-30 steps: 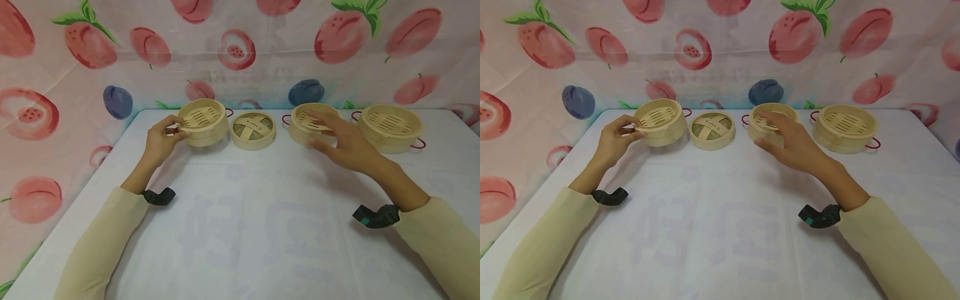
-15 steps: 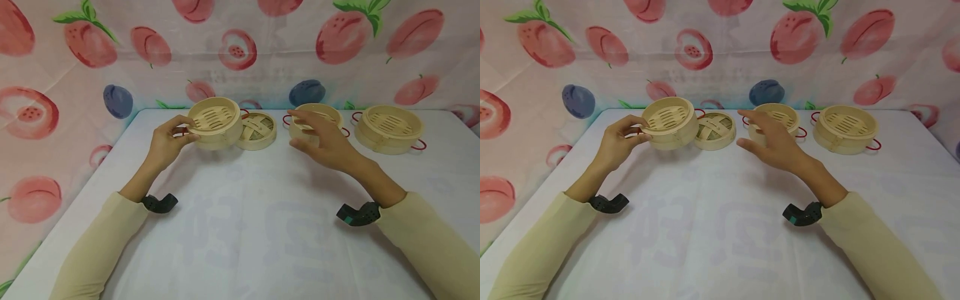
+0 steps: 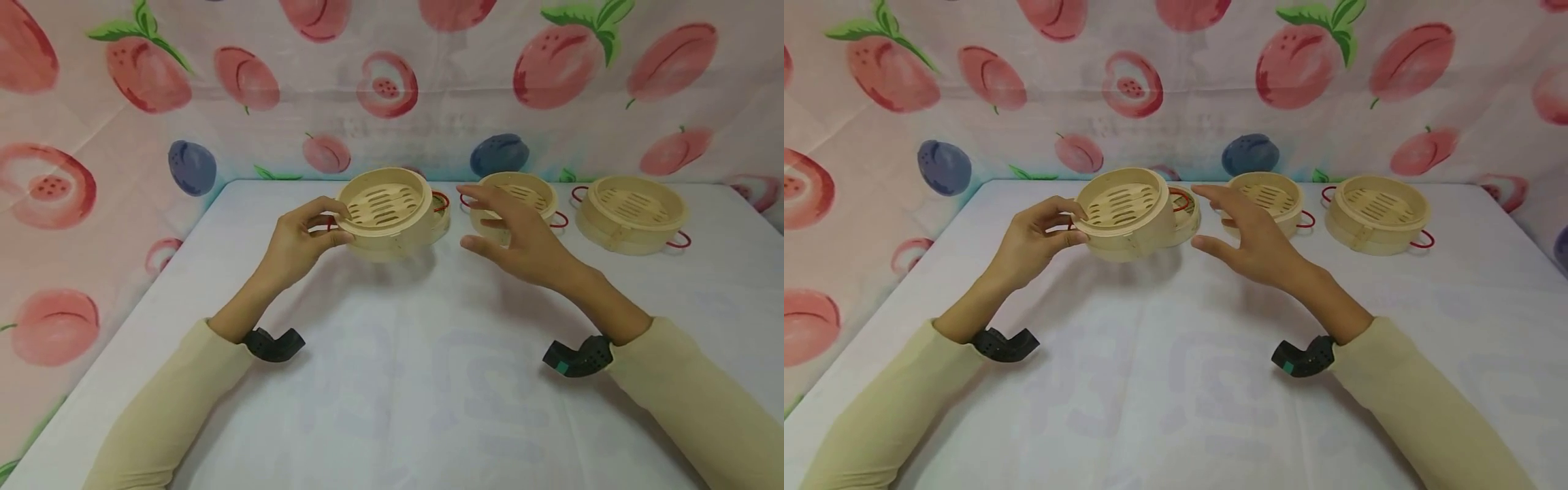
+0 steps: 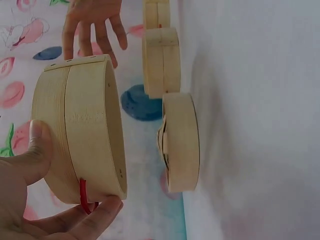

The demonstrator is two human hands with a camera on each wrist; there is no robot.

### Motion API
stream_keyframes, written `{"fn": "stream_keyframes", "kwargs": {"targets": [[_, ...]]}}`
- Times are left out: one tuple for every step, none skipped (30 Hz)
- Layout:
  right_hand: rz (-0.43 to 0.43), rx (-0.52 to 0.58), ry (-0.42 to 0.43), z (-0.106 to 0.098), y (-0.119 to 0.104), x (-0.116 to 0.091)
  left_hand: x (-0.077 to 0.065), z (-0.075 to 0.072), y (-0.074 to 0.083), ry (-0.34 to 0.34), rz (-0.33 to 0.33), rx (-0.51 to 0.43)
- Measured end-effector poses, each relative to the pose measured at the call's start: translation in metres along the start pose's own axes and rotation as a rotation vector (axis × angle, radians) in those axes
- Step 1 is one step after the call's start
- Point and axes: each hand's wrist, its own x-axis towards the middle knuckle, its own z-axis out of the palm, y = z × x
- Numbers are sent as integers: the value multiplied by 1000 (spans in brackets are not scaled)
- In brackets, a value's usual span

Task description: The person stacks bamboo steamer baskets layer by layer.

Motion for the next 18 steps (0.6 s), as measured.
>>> {"fn": "stream_keyframes", "kwargs": {"targets": [[2, 9, -1, 1, 0, -1, -1, 2, 0, -8, 4, -7], [7, 14, 0, 2, 0, -1, -2, 5, 0, -15, 7, -16], [10, 29, 2, 3, -1, -2, -3, 7, 0, -21, 11, -23], [14, 48, 3, 4, -1, -3, -4, 10, 0, -28, 14, -31], [21, 66, 0, 4, -1, -3, -5, 13, 1, -32, 17, -40], [31, 85, -4, 4, -1, -4, -6, 16, 1, -38, 19, -50], [38, 102, -9, 5, -2, -5, -6, 19, 1, -44, 23, -57], [42, 122, -16, 5, -2, -6, -7, 22, 1, -50, 27, -65], [45, 139, -24, 5, -2, -7, -8, 25, 0, -56, 32, -73], [49, 148, -31, 5, -3, -9, -9, 27, 0, -61, 37, -79], [52, 148, -37, 5, -2, -11, -9, 30, -1, -67, 45, -84], [51, 152, -40, 5, -2, -12, -10, 33, -1, -73, 51, -93], [47, 152, -41, 6, -2, -13, -10, 35, -1, -80, 56, -103], [45, 156, -42, 6, -2, -15, -11, 38, -1, -86, 61, -112], [42, 150, -41, 6, -2, -17, -11, 40, 0, -92, 65, -120], [36, 148, -39, 7, -2, -18, -11, 42, 0, -100, 67, -128], [34, 148, -37, 7, -2, -20, -11, 44, 1, -109, 69, -135], [32, 147, -31, 8, -1, -22, -11, 46, 1, -118, 68, -141]]}}
